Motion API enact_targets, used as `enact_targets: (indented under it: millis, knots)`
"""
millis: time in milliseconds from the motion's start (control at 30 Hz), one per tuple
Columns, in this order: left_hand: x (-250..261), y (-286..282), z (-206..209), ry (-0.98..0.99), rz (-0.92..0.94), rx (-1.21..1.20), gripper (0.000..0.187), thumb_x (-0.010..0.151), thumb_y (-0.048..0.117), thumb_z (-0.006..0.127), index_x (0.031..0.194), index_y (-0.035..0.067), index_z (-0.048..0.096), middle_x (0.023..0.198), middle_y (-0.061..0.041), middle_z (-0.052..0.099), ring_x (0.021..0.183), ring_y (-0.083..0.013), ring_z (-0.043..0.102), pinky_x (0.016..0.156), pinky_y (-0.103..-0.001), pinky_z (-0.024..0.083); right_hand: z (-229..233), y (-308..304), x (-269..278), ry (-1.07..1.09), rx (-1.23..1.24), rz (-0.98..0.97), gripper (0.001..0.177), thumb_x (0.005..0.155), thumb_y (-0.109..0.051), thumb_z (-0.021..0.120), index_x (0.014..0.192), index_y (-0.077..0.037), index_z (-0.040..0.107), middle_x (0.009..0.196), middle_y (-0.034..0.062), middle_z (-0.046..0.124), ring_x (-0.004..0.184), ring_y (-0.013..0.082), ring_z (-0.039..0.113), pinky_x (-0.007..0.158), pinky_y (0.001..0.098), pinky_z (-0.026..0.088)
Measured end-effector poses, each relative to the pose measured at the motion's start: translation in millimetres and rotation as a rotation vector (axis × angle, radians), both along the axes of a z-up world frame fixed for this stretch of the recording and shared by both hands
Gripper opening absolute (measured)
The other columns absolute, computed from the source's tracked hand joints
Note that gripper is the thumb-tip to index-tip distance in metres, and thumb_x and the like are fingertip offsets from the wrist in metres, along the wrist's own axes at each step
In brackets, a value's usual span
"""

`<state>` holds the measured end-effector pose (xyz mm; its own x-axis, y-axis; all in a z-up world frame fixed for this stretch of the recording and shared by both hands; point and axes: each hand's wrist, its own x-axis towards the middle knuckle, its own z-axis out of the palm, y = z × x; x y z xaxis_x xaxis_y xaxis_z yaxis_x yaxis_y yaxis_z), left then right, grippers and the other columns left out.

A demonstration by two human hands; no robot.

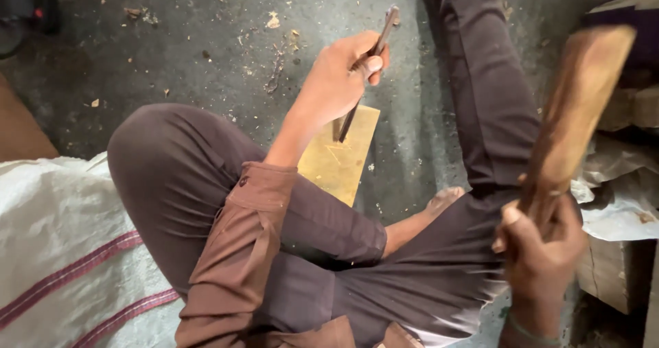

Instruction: Using a hammer and chisel to carve or shape a wooden block.

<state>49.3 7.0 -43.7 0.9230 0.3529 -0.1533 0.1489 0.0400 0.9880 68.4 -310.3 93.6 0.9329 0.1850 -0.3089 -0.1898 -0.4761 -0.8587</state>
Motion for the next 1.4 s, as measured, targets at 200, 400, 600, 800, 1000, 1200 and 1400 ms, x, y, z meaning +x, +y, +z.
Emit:
enact_targets:
  millis: [200,400,600,800,1000,1200,1400]
  knots:
    - [1,8,-9,-0.008,-0.043,-0.122,0.008,0.101,0.006,0.058,0.094,0.005,0.062,0.071,0.0,0.057,0.068,-0.0102,0.054,0.063,-0.03,0.045,6,29,21,0.014,0.171,0.071,0.044,0.095,-0.008,0.07,0.133,0.01,0.056,0.083,0.0104,0.062,0.057,0.0125,0.055,0.056,0.0271,0.045]
    - [3,8,-6,-0.009,-0.053,-0.101,0.009,0.101,0.006,0.056,0.093,0.005,0.061,0.072,0.0,0.057,0.067,-0.0094,0.057,0.061,-0.03,0.045,-3,41,20,0.08,0.134,0.116,0.046,0.094,-0.01,0.071,0.133,0.01,0.055,0.084,0.0101,0.063,0.065,0.0122,0.056,0.056,0.0259,0.046]
    - [6,-1,-14,0.001,-0.031,-0.055,0.009,0.101,0.006,0.055,0.095,0.005,0.061,0.07,0.0,0.057,0.066,-0.0103,0.055,0.061,-0.03,0.045,3,54,46,-0.06,0.01,0.29,0.039,0.099,-0.016,0.069,0.128,0.009,0.059,0.071,0.0072,0.06,0.051,0.0103,0.055,0.047,0.0227,0.045]
    - [7,-2,-8,-0.059,-0.075,-0.105,0.008,0.101,0.003,0.056,0.093,0.004,0.058,0.071,-0.001,0.053,0.067,-0.012,0.05,0.061,-0.032,0.042,5,65,86,-0.086,-0.101,0.375,0.03,0.118,-0.014,0.069,0.115,0.011,0.053,0.073,0.0117,0.062,0.053,0.0128,0.057,0.05,0.024,0.045]
    - [9,-4,-8,-0.07,-0.086,-0.143,0.008,0.098,0.003,0.056,0.09,0.004,0.056,0.071,-0.002,0.056,0.066,-0.0112,0.054,0.059,-0.031,0.043,33,112,116,-0.157,-0.582,0.555,0.048,0.093,-0.014,0.074,0.138,0.0,0.065,0.091,0.0138,0.07,0.066,0.0147,0.067,0.05,0.0278,0.053]
    - [7,-3,-2,-0.029,-0.083,-0.154,0.009,0.097,0.001,0.052,0.089,0.004,0.056,0.07,-0.003,0.054,0.066,-0.0111,0.055,0.059,-0.031,0.043,28,116,112,-0.284,-0.491,0.793,0.046,0.09,-0.012,0.073,0.131,0.008,0.064,0.091,0.0112,0.069,0.077,0.0124,0.064,0.063,0.0256,0.05]
    - [1,-4,-2,0.016,-0.121,-0.149,0.012,0.098,0.002,0.055,0.086,0.003,0.054,0.069,-0.004,0.052,0.065,-0.0125,0.051,0.058,-0.033,0.041,18,102,98,-0.053,-0.046,0.428,0.044,0.102,-0.017,0.064,0.142,0.001,0.063,0.08,0.0012,0.061,0.061,0.0036,0.052,0.053,0.0193,0.042]
